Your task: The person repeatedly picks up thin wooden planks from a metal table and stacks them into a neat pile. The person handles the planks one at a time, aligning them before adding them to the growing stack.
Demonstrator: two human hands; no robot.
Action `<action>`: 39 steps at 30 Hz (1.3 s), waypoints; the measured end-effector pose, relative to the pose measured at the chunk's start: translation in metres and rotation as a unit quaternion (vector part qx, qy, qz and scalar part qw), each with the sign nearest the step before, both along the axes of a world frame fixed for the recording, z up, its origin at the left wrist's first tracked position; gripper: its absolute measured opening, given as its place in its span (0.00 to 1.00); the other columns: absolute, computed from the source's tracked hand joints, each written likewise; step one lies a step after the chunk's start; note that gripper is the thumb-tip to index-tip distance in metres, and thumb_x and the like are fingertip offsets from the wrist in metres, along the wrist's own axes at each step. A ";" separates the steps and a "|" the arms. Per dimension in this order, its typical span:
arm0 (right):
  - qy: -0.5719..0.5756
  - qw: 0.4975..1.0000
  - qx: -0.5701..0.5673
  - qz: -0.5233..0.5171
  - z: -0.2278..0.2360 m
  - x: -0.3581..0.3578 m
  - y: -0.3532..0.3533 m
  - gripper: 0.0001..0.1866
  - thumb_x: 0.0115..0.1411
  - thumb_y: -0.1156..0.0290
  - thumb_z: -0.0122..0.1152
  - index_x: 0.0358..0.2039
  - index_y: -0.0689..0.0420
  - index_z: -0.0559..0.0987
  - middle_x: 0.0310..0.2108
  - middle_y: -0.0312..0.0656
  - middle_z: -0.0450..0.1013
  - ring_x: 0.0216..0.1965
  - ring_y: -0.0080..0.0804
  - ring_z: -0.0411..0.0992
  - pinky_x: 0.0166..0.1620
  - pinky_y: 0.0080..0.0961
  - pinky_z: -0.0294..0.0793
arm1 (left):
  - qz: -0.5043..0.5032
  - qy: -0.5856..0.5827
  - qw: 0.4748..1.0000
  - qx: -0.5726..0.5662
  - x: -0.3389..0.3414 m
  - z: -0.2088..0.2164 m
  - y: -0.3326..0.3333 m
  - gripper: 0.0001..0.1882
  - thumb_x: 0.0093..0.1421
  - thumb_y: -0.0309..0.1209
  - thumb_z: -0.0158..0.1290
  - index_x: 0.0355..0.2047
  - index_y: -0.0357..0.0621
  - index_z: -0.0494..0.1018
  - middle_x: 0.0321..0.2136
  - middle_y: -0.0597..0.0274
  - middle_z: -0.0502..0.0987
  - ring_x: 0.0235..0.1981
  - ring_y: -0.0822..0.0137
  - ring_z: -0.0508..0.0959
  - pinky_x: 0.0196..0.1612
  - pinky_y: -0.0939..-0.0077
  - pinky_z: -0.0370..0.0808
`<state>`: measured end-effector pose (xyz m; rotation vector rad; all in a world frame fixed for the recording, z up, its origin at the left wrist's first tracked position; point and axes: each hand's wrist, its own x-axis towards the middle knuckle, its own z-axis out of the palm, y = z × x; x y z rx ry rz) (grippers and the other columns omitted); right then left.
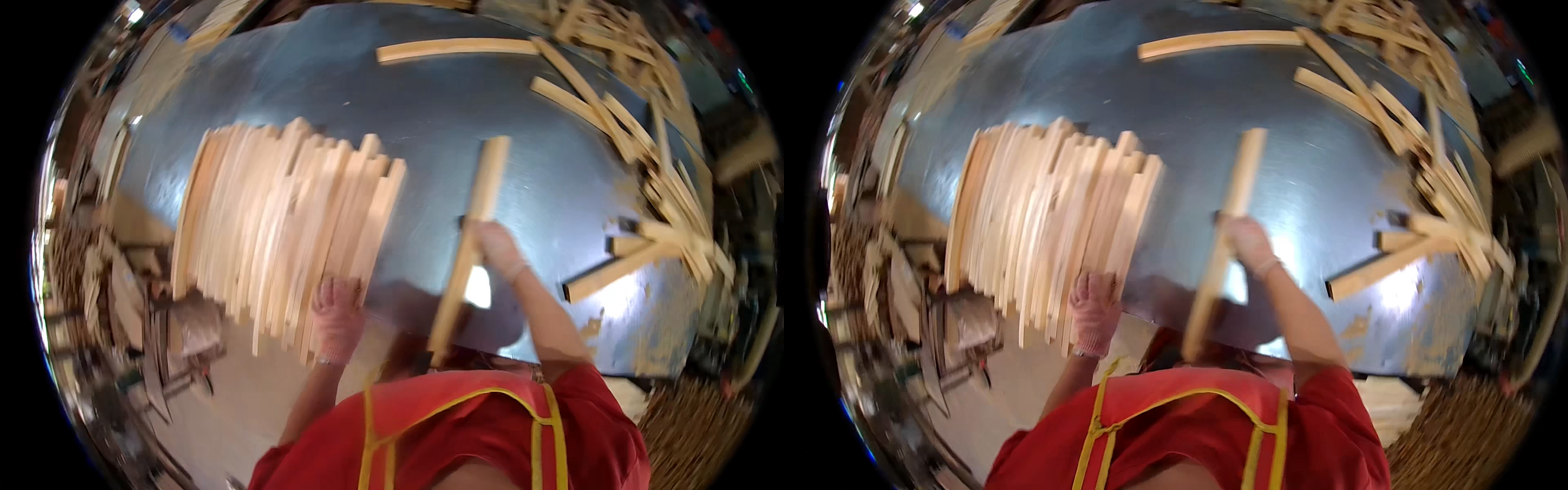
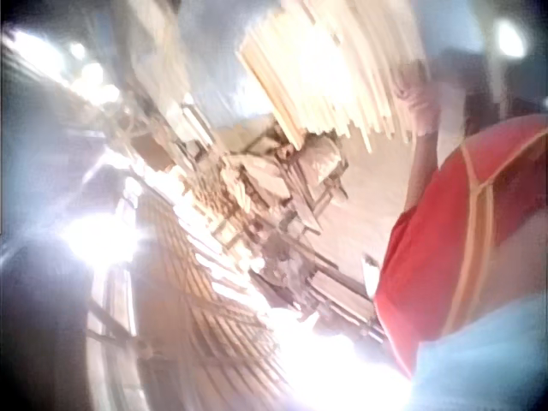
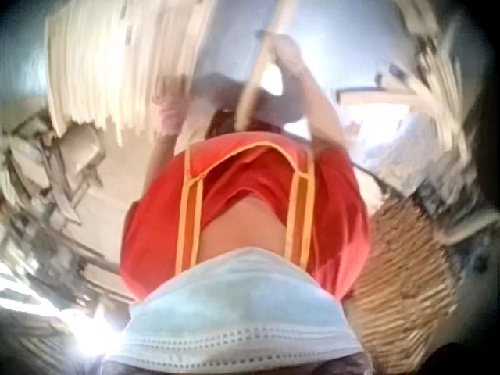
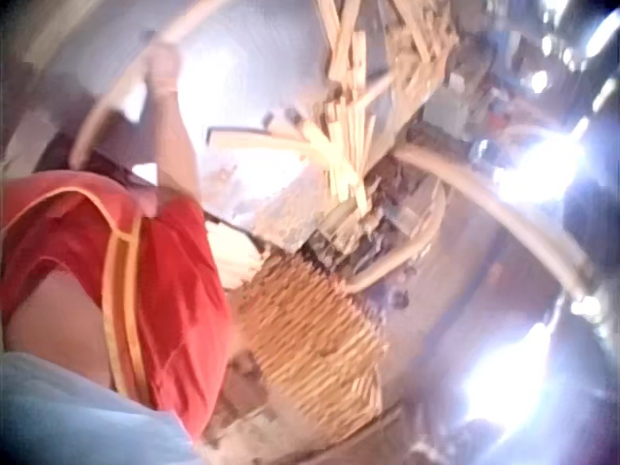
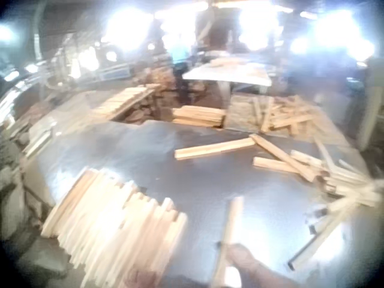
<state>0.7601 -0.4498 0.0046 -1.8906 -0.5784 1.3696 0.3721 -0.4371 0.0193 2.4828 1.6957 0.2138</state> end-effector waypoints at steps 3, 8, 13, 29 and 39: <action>-0.271 0.907 0.194 0.259 -0.040 -0.101 0.017 0.15 0.72 0.62 0.52 0.43 0.56 0.83 0.40 0.56 0.82 0.40 0.54 0.81 0.47 0.47 0.82 | -0.015 -0.100 0.994 -0.034 0.001 0.023 -0.003 0.36 0.61 0.41 0.66 0.67 0.43 0.69 0.65 0.42 0.70 0.69 0.43 0.67 0.70 0.43 0.63; -0.051 0.974 0.002 0.221 0.046 -0.162 0.037 0.30 0.67 0.55 0.56 0.64 0.58 0.75 0.52 0.60 0.81 0.57 0.60 0.78 0.61 0.46 0.75 | -0.104 -0.014 0.993 -0.062 0.011 0.038 0.003 0.42 0.54 0.40 0.69 0.68 0.41 0.68 0.66 0.42 0.69 0.71 0.39 0.65 0.73 0.42 0.62; -0.299 0.927 0.154 0.169 0.077 0.000 -0.045 0.24 0.63 0.65 0.55 0.58 0.58 0.77 0.52 0.59 0.79 0.53 0.62 0.78 0.57 0.50 0.77 | -0.101 -0.012 0.994 -0.032 0.002 0.024 -0.001 0.45 0.53 0.41 0.69 0.69 0.41 0.67 0.67 0.43 0.68 0.71 0.39 0.64 0.73 0.41 0.61; -0.641 0.708 0.103 0.278 0.079 0.264 -0.138 0.21 0.56 0.63 0.70 0.52 0.46 0.81 0.49 0.38 0.78 0.58 0.43 0.73 0.59 0.44 0.71 | -0.398 0.018 0.907 -0.137 0.332 0.031 -0.095 0.46 0.52 0.49 0.70 0.67 0.43 0.68 0.58 0.51 0.74 0.60 0.46 0.74 0.62 0.49 0.70; -0.540 0.776 -0.023 0.324 0.076 0.297 -0.124 0.40 0.55 0.50 0.71 0.69 0.44 0.75 0.59 0.45 0.78 0.62 0.47 0.75 0.66 0.42 0.70 | -0.224 0.034 0.929 -0.292 0.202 0.037 -0.070 0.39 0.58 0.45 0.68 0.67 0.46 0.71 0.50 0.56 0.81 0.52 0.51 0.80 0.56 0.55 0.76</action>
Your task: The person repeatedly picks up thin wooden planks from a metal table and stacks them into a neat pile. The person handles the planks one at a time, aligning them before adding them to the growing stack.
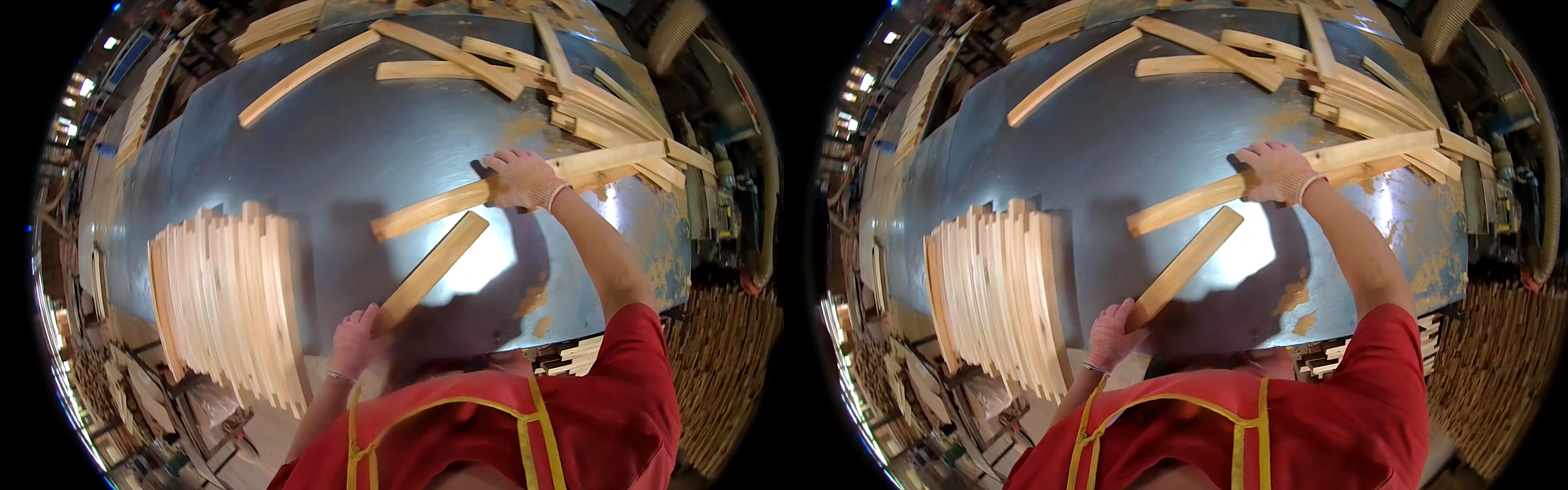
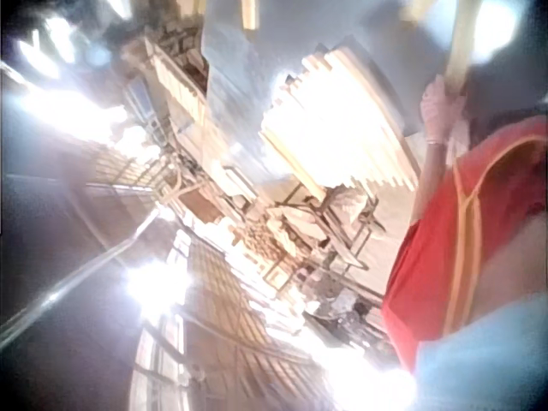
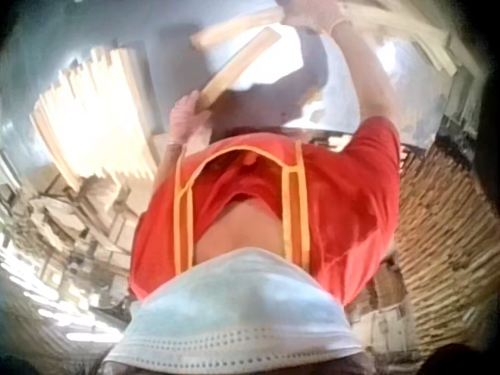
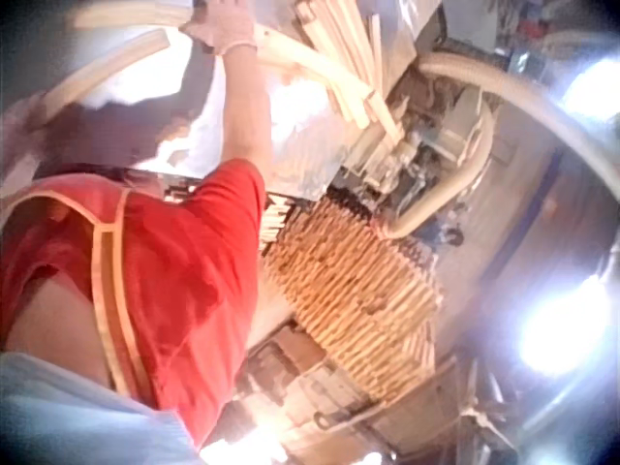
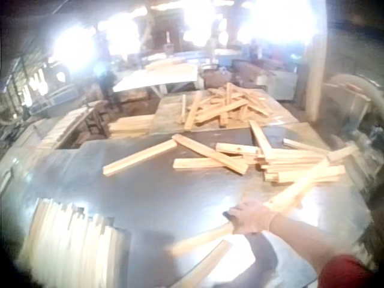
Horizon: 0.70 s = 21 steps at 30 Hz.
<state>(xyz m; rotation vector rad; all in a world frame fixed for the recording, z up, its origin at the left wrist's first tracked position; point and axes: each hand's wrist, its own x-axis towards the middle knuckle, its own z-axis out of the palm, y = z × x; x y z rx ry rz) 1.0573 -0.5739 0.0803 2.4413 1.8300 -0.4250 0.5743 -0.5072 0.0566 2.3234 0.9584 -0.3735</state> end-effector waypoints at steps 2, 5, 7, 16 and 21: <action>-0.044 0.998 -0.025 0.041 -0.018 -0.015 -0.005 0.43 0.56 0.48 0.71 0.72 0.40 0.71 0.60 0.44 0.76 0.62 0.46 0.75 0.67 0.40 0.69 | 0.101 -0.047 0.977 -0.181 -0.039 0.003 0.001 0.38 0.61 0.42 0.67 0.68 0.43 0.71 0.52 0.59 0.81 0.52 0.57 0.81 0.56 0.60 0.77; -0.024 0.991 -0.129 -0.003 -0.005 -0.053 0.020 0.42 0.57 0.47 0.71 0.72 0.39 0.71 0.59 0.45 0.77 0.61 0.45 0.75 0.66 0.38 0.70 | 0.304 -0.141 0.808 -0.484 -0.101 0.009 -0.007 0.36 0.62 0.37 0.67 0.69 0.38 0.71 0.53 0.62 0.81 0.51 0.67 0.80 0.55 0.70 0.77; 0.085 0.989 -0.120 -0.022 0.006 -0.085 0.027 0.38 0.61 0.47 0.68 0.71 0.41 0.73 0.57 0.48 0.80 0.57 0.48 0.78 0.62 0.38 0.74 | 0.367 -0.153 0.744 -0.538 -0.141 0.005 -0.014 0.37 0.60 0.35 0.68 0.67 0.33 0.71 0.50 0.62 0.81 0.49 0.70 0.80 0.53 0.72 0.78; 0.364 0.928 -0.075 0.014 -0.051 -0.326 0.053 0.29 0.72 0.47 0.52 0.57 0.60 0.79 0.50 0.55 0.79 0.51 0.50 0.79 0.54 0.42 0.81 | 0.375 -0.150 0.866 -0.297 -0.133 0.043 -0.004 0.32 0.60 0.31 0.64 0.65 0.36 0.72 0.50 0.55 0.81 0.51 0.61 0.82 0.54 0.66 0.80; 0.425 0.899 -0.079 -0.077 -0.047 -0.451 0.088 0.32 0.72 0.47 0.53 0.58 0.67 0.71 0.52 0.68 0.79 0.57 0.65 0.77 0.60 0.51 0.75 | 0.188 -0.196 0.955 0.121 -0.142 0.042 0.010 0.31 0.56 0.32 0.66 0.60 0.37 0.74 0.58 0.40 0.78 0.58 0.39 0.79 0.59 0.50 0.78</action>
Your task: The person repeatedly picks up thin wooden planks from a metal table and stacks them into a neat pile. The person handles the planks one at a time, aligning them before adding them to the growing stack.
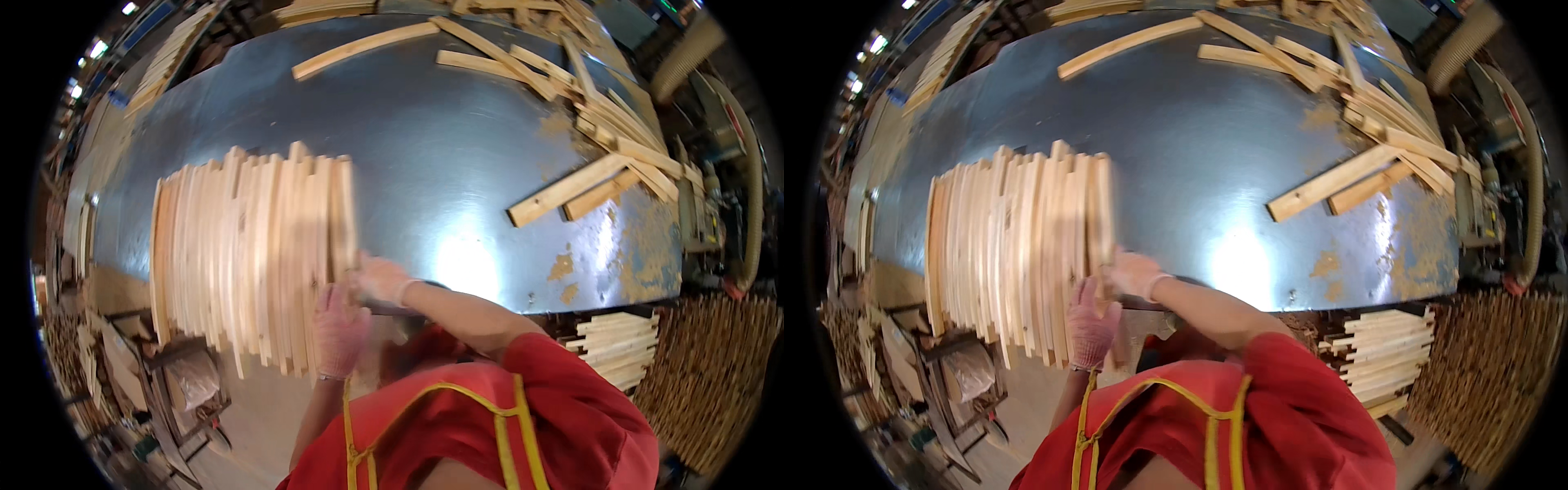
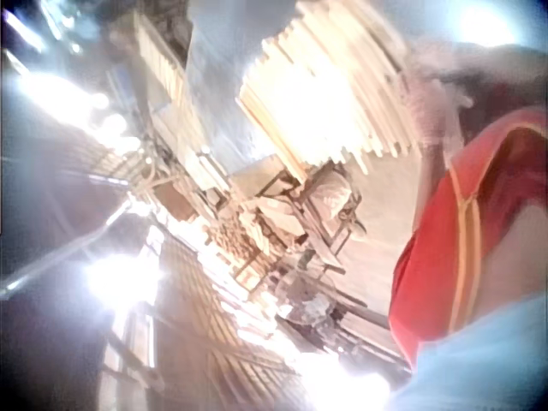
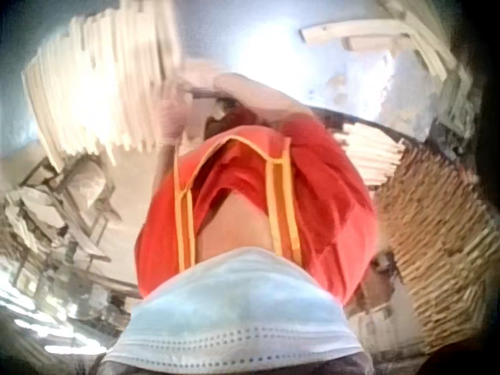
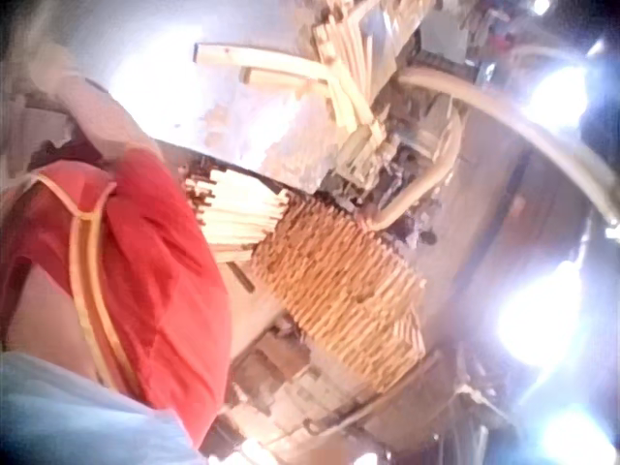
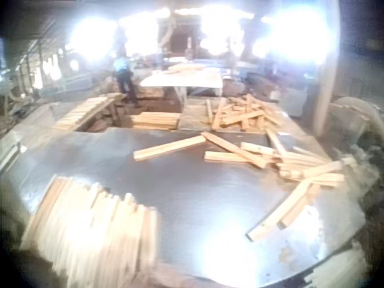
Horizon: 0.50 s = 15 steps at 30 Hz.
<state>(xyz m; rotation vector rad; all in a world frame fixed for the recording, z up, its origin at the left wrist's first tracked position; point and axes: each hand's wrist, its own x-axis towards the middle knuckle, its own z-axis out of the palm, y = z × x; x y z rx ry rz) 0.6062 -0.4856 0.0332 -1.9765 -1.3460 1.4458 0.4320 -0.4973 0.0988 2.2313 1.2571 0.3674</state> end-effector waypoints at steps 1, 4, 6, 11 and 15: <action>0.002 0.999 0.031 0.038 0.006 -0.002 0.006 0.31 0.71 0.48 0.56 0.58 0.66 0.72 0.52 0.67 0.79 0.56 0.65 0.78 0.59 0.51 0.75 | -0.010 0.021 0.999 0.029 0.002 0.003 0.000 0.33 0.56 0.33 0.67 0.61 0.38 0.74 0.60 0.41 0.76 0.59 0.40 0.78 0.60 0.50 0.77; 0.005 0.984 0.089 0.152 -0.006 0.042 0.015 0.31 0.66 0.52 0.63 0.57 0.64 0.70 0.49 0.62 0.80 0.53 0.64 0.78 0.55 0.50 0.77 | -0.042 0.051 0.994 0.090 0.013 -0.001 -0.004 0.36 0.54 0.33 0.68 0.63 0.39 0.73 0.65 0.43 0.73 0.64 0.40 0.73 0.65 0.49 0.73; -0.025 0.978 0.121 0.168 0.027 0.108 -0.007 0.29 0.63 0.54 0.65 0.58 0.60 0.71 0.48 0.58 0.81 0.52 0.62 0.79 0.53 0.50 0.78 | -0.048 0.058 0.993 0.093 0.015 -0.007 -0.014 0.38 0.53 0.33 0.69 0.65 0.40 0.73 0.66 0.43 0.72 0.66 0.40 0.71 0.68 0.47 0.70; -0.551 0.795 0.161 0.197 0.047 0.335 -0.148 0.17 0.61 0.61 0.66 0.51 0.47 0.85 0.39 0.36 0.82 0.50 0.38 0.77 0.59 0.43 0.68 | -0.135 0.046 0.987 0.072 0.068 -0.015 -0.033 0.39 0.52 0.39 0.70 0.63 0.39 0.73 0.66 0.44 0.70 0.68 0.41 0.68 0.69 0.42 0.65; -0.509 0.833 0.042 0.214 0.053 0.345 -0.165 0.09 0.59 0.60 0.69 0.40 0.44 0.89 0.38 0.36 0.82 0.50 0.35 0.78 0.55 0.43 0.69 | -0.231 0.010 0.965 0.123 0.173 -0.011 -0.053 0.41 0.48 0.41 0.72 0.62 0.42 0.72 0.63 0.48 0.70 0.65 0.43 0.70 0.67 0.46 0.68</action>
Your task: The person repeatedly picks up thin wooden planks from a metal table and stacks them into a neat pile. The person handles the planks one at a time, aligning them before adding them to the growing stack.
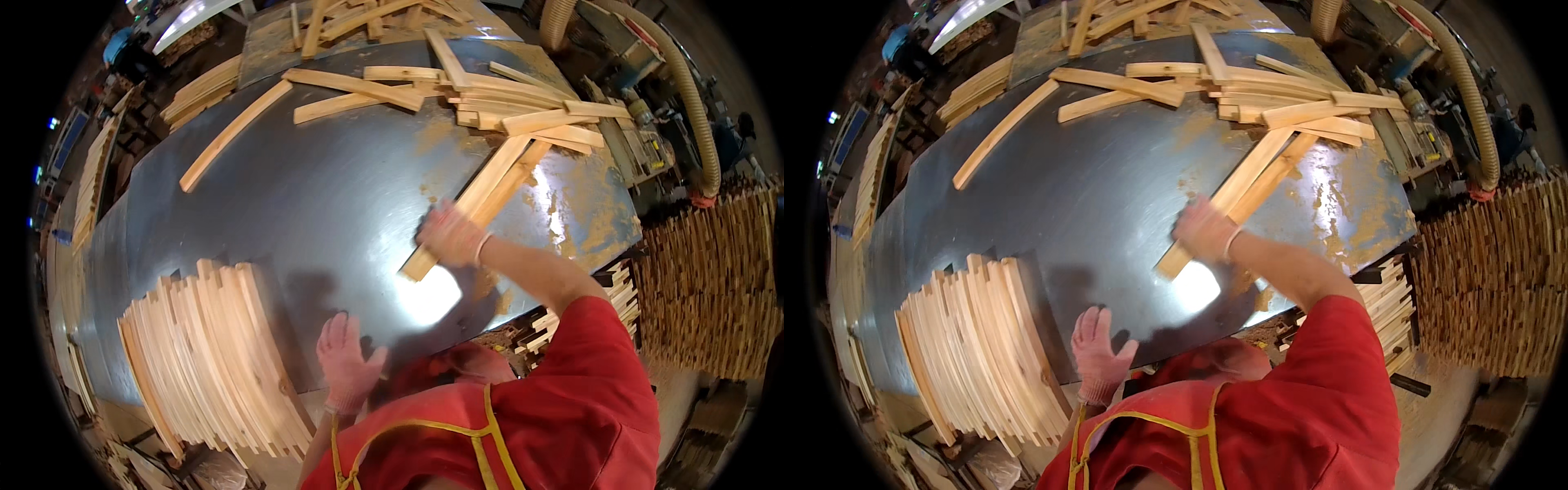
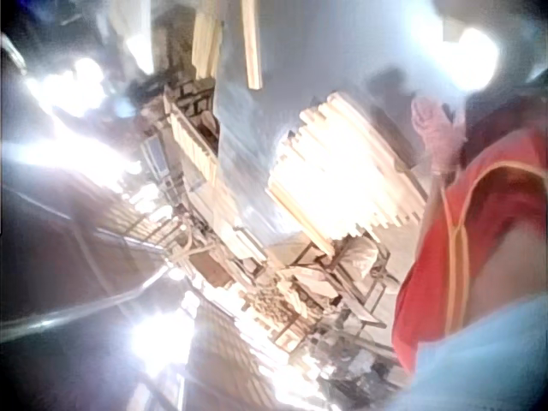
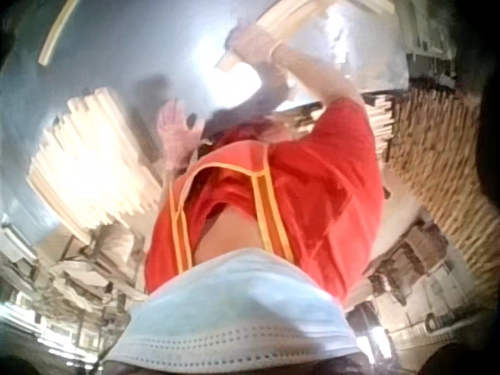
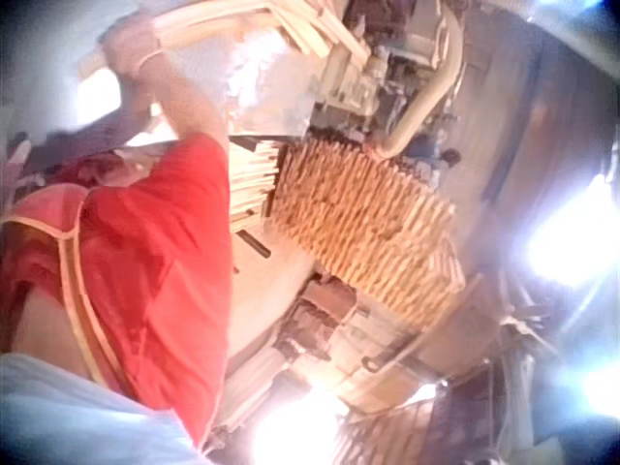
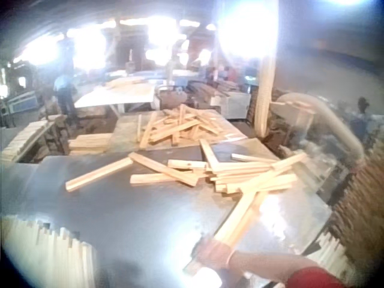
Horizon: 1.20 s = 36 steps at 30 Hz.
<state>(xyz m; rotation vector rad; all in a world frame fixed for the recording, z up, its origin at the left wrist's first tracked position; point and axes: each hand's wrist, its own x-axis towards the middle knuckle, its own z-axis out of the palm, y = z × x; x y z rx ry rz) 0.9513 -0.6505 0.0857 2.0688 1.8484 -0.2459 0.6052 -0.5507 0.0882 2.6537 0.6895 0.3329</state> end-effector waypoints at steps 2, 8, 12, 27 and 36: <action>0.114 0.956 0.245 0.117 -0.032 -0.026 -0.014 0.07 0.55 0.57 0.70 0.35 0.40 0.86 0.32 0.31 0.79 0.47 0.35 0.79 0.56 0.42 0.70 | -0.044 0.030 0.999 -0.001 0.048 -0.006 -0.012 0.43 0.48 0.43 0.71 0.64 0.43 0.71 0.64 0.49 0.69 0.65 0.44 0.70 0.65 0.47 0.68; -0.003 0.775 0.358 -0.520 -0.049 0.133 -0.072 0.26 0.61 0.53 0.62 0.52 0.58 0.80 0.49 0.55 0.80 0.52 0.54 0.78 0.53 0.48 0.78 | -0.021 0.267 0.961 -0.064 0.082 -0.043 -0.018 0.49 0.51 0.46 0.70 0.71 0.46 0.63 0.58 0.52 0.72 0.57 0.45 0.75 0.57 0.47 0.74; 0.045 0.588 0.247 -0.769 -0.048 0.189 -0.088 0.44 0.53 0.46 0.74 0.66 0.55 0.71 0.61 0.56 0.75 0.60 0.56 0.77 0.60 0.49 0.78 | -0.010 0.298 0.953 -0.054 0.076 -0.048 -0.014 0.48 0.52 0.45 0.69 0.71 0.47 0.64 0.52 0.50 0.76 0.52 0.44 0.79 0.53 0.46 0.76; 0.707 0.367 0.296 -0.527 -0.098 -0.208 -0.036 0.60 0.54 0.83 0.68 0.82 0.57 0.43 0.52 0.51 0.71 0.46 0.39 0.75 0.49 0.36 0.81 | 0.207 -0.079 0.721 -0.657 -0.041 -0.003 -0.009 0.29 0.66 0.21 0.58 0.68 0.35 0.71 0.54 0.62 0.81 0.52 0.72 0.79 0.56 0.77 0.76; 0.590 0.776 -0.009 -0.220 -0.061 -0.330 0.123 0.36 0.59 0.63 0.67 0.67 0.59 0.69 0.44 0.61 0.81 0.47 0.56 0.81 0.52 0.43 0.79 | 0.249 0.063 0.961 0.100 -0.155 -0.029 0.011 0.32 0.61 0.37 0.66 0.63 0.39 0.74 0.56 0.47 0.78 0.59 0.47 0.76 0.63 0.50 0.72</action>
